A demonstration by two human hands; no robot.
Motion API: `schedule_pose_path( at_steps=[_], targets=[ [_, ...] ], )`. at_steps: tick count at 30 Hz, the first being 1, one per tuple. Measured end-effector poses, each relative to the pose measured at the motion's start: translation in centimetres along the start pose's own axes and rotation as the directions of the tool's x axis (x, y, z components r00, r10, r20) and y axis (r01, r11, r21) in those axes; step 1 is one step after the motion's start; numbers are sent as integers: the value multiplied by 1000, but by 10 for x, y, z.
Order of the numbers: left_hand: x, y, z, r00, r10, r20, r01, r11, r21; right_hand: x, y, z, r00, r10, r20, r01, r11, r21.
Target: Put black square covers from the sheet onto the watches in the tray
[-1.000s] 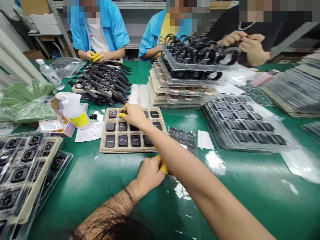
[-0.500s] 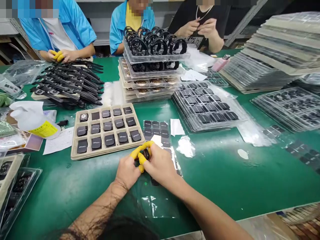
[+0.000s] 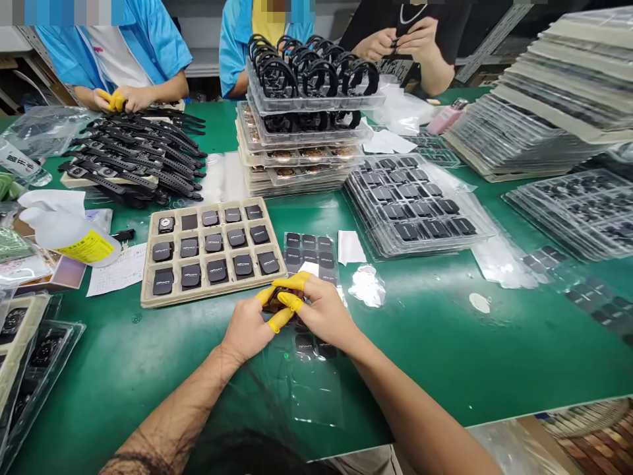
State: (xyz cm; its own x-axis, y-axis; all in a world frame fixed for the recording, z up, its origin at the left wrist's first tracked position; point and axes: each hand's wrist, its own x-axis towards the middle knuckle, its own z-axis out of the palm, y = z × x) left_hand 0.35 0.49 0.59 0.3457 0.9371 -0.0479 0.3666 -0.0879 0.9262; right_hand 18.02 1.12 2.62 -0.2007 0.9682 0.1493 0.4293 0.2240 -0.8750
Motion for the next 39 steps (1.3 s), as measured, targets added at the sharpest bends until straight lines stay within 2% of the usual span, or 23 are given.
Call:
schedule_pose_path(
  at_steps=[3, 5, 8, 12, 16, 20, 23, 27, 34, 37, 39],
  targets=[
    [0, 0, 0, 998, -68, 0, 67, 991, -118, 2, 1, -5, 999, 38, 4, -37, 998, -53],
    [-1, 0, -1, 995, -99, 5, 99, 989, -113, 2, 1, -9, 999, 35, 27, -33, 997, -67],
    [-1, 0, -1, 994, -107, 13, 108, 991, -80, 2, 2, -10, 999, 40, -2, -40, 999, -29],
    [-1, -2, -1, 997, -72, 18, 74, 987, -145, 0, 3, -8, 995, -95, -10, 94, 992, -85],
    [-1, -5, 2, 999, -41, 27, 45, 977, -207, -3, 4, -13, 976, -212, 55, 219, 953, -208],
    [-2, -6, 2, 999, -25, 26, 28, 987, -158, -3, 4, -20, 958, -231, 170, 268, 931, -246],
    [-3, -6, 3, 999, -30, 18, 32, 991, -132, -1, 3, -22, 950, -231, 209, 276, 937, -216],
    [-2, -6, 4, 999, -35, -10, 33, 987, -157, 0, 5, -21, 951, -221, 216, 256, 954, -154],
    [-1, -5, 4, 998, -61, -12, 58, 979, -193, -4, 12, -15, 942, -246, 229, 300, 921, -247],
    [-1, -5, 4, 998, -70, -2, 68, 970, -232, -2, 5, -16, 937, -268, 222, 308, 936, -170],
    [-1, -6, 4, 996, -94, -5, 90, 966, -241, -3, 4, -27, 943, -291, 162, 295, 956, -1]
  ],
)
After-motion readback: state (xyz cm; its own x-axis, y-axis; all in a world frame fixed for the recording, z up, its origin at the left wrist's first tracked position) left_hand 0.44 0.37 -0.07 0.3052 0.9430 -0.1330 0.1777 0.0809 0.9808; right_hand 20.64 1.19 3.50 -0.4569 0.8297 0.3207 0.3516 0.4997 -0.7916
